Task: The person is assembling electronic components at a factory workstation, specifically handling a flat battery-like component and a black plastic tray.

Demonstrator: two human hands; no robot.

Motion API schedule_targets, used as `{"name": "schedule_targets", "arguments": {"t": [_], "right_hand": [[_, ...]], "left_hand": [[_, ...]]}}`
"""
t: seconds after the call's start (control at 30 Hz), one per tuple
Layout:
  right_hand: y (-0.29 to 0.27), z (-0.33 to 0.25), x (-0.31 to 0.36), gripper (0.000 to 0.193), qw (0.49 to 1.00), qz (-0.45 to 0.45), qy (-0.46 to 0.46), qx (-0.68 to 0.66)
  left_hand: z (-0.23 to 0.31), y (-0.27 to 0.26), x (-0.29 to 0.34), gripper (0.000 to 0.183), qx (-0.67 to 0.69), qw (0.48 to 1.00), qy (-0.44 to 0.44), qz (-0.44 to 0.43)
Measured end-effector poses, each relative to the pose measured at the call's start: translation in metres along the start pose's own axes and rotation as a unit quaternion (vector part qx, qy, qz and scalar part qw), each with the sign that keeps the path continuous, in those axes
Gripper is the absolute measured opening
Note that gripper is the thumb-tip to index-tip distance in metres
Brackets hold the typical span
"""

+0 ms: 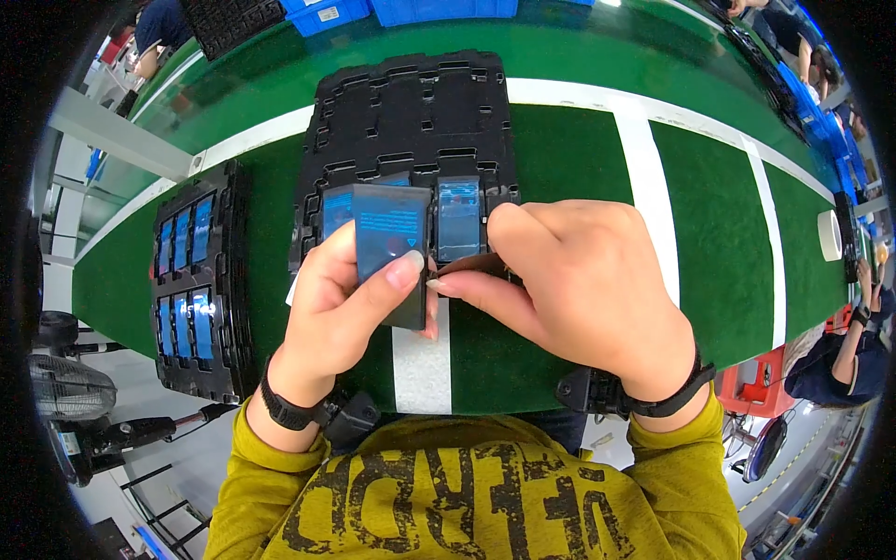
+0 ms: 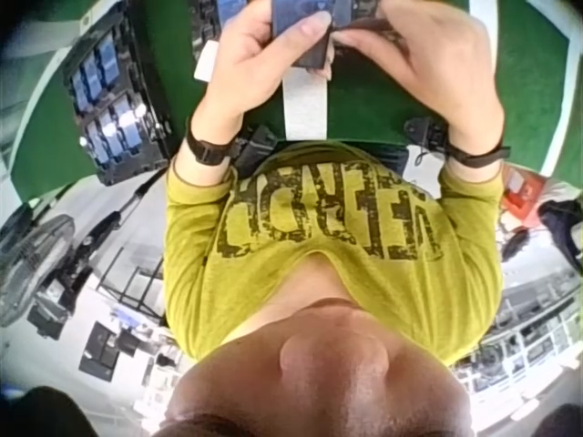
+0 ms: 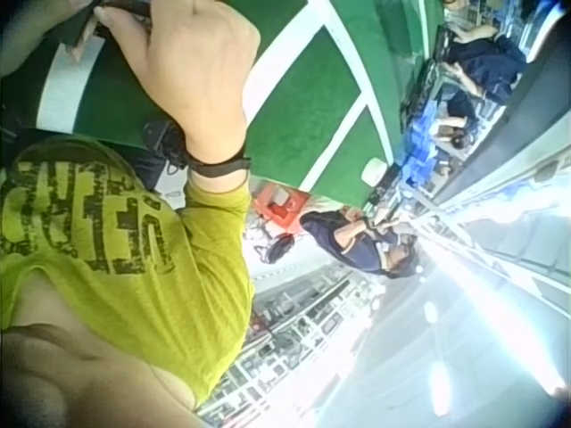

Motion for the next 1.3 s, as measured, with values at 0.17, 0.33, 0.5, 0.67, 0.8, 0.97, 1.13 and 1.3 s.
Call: {"name": "schedule_targets", "arguments": {"t": [0.17, 0.33, 0.5, 0.67, 0.8, 0.97, 1.13, 1.3], "right_hand": [[0.001, 0.001, 0.000, 0.033, 1.000, -0.005, 0.000, -0.004], [0.002, -0.001, 0.000, 0.033, 0.999, -0.010, -0.012, -0.044], [0.002, -0.004, -0.001, 0.033, 0.999, -0.007, -0.017, -0.037], [0.000, -0.001, 0.000, 0.030, 0.999, -0.021, -0.002, -0.040], [0.006, 0.002, 0.000, 0.020, 0.992, -0.012, 0.021, -0.124], [0.008, 0.001, 0.000, 0.013, 0.991, -0.039, -0.014, -0.126], [0.007, 0.001, 0.000, 0.015, 0.990, -0.033, 0.002, -0.135], [0.007, -0.001, 0.000, 0.028, 0.994, -0.052, 0.007, -0.092]], "left_hand": [[0.000, 0.000, -0.001, 0.016, 0.039, 0.999, -0.023, -0.029], [-0.001, 0.004, 0.000, 0.017, 0.056, 0.996, -0.058, -0.047], [-0.002, 0.006, 0.000, 0.017, 0.108, 0.990, -0.078, -0.057], [-0.004, -0.001, -0.003, 0.018, 0.096, 0.993, -0.061, -0.041], [-0.004, -0.004, -0.004, 0.028, 0.070, 0.995, -0.068, -0.006], [-0.003, -0.001, -0.003, 0.026, 0.032, 0.996, -0.081, -0.005], [0.003, 0.002, -0.002, 0.022, -0.034, 0.998, -0.051, -0.001], [0.005, 0.003, -0.001, 0.021, -0.072, 0.997, -0.029, 0.016]]}}
Point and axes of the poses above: each hand's wrist, its own x-axis away from the middle knuckle, its own y-axis out of the palm, z = x × y, the point moved 8 cm from there along -x, towards the middle knuckle, and after that the axes turned 5 degrees about x, right-handed, at the moved point
